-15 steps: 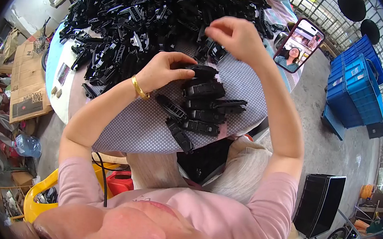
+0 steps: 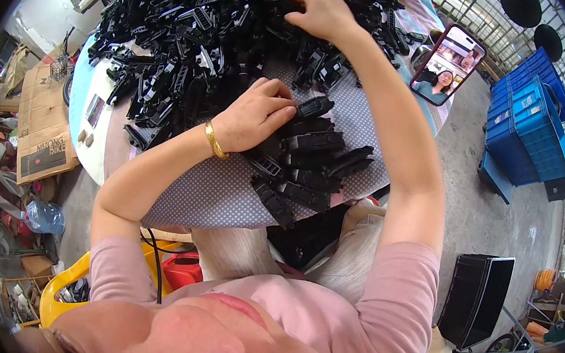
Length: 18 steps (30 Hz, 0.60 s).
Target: Assembling small black plastic components at a manufacturing workstation.
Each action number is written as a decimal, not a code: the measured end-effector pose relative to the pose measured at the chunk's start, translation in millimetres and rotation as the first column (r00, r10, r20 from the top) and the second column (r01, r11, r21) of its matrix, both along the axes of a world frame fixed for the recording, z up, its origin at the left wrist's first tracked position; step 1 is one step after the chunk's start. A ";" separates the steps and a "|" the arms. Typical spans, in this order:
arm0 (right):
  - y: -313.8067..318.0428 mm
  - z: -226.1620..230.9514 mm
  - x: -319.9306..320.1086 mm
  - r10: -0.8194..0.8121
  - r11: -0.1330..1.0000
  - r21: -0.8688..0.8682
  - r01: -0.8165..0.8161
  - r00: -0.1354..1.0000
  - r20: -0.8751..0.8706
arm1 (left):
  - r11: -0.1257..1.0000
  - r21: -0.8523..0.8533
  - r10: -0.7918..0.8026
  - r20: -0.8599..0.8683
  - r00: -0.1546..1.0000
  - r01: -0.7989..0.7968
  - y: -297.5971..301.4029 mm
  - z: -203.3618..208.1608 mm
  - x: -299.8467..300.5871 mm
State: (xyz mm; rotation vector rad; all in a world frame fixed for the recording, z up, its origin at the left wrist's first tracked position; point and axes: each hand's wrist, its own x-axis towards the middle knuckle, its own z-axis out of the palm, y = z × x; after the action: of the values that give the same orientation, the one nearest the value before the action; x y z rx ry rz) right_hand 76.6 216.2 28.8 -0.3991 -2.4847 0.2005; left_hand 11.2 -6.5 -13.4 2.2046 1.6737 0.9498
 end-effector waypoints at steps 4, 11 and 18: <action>-9.5 3.0 46.0 -0.007 0.993 -0.122 -0.005 0.995 -0.095 | 0.999 0.030 -0.023 -0.028 0.999 0.024 -0.2 3.2 -0.6; -54.0 -11.9 99.1 -0.076 0.901 -0.431 0.047 0.996 -0.049 | 0.897 -0.295 0.409 0.276 0.870 -0.329 25.4 17.8 -3.5; -59.6 -29.0 101.4 0.062 0.747 -0.648 -0.147 0.987 -0.151 | 0.869 -0.264 0.461 0.131 0.877 -0.418 61.7 6.3 6.1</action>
State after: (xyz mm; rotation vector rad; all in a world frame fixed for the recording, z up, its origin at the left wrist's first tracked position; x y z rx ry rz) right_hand 178.0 156.6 -0.2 -0.5089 -2.2449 1.1406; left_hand 17.3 55.2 -7.1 1.5560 2.1167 0.9695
